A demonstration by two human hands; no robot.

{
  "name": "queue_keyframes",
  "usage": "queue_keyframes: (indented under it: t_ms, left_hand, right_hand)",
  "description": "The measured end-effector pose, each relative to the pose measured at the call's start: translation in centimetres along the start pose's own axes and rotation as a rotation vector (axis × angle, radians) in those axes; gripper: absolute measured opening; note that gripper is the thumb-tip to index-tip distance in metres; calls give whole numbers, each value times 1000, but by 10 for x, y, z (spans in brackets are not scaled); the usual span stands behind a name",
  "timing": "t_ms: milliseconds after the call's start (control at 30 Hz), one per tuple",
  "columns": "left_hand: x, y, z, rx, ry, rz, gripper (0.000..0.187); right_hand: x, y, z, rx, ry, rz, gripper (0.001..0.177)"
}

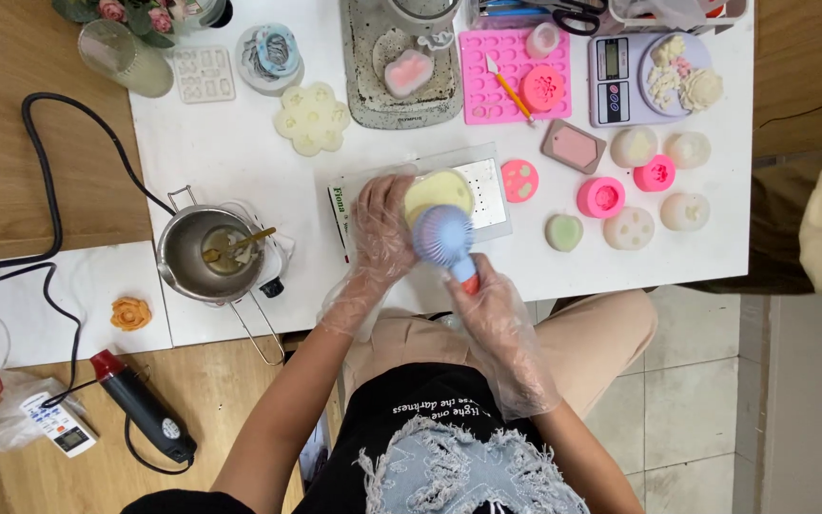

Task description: Melting and stirring wax in a small pot using a heating element and a heat gun.

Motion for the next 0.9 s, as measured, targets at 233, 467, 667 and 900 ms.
queue_keyframes:
  t_ms: [233, 467, 667, 900]
  left_hand:
    - [-3, -3, 1, -14, 50, 46, 110]
    - [3, 4, -6, 20, 32, 80, 95]
    - [-8, -6, 4, 20, -9, -14, 101]
    - [-4, -2, 1, -38, 60, -83, 105]
  right_hand:
    - [6, 0, 14, -177, 80, 67, 44]
    - [15, 1, 13, -293, 161, -103, 50]
    - [-8, 12, 21, -147, 22, 180, 52]
    - [-20, -26, 5, 87, -92, 61, 49]
Point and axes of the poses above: each hand's wrist, its own z-axis towards the middle knuckle, its own x-axis out of the palm, y = z × x, the point moved 1 cm from there along z, towards the middle knuckle, and after that the axes turned 1 degree about -z, right-handed, at the moved point
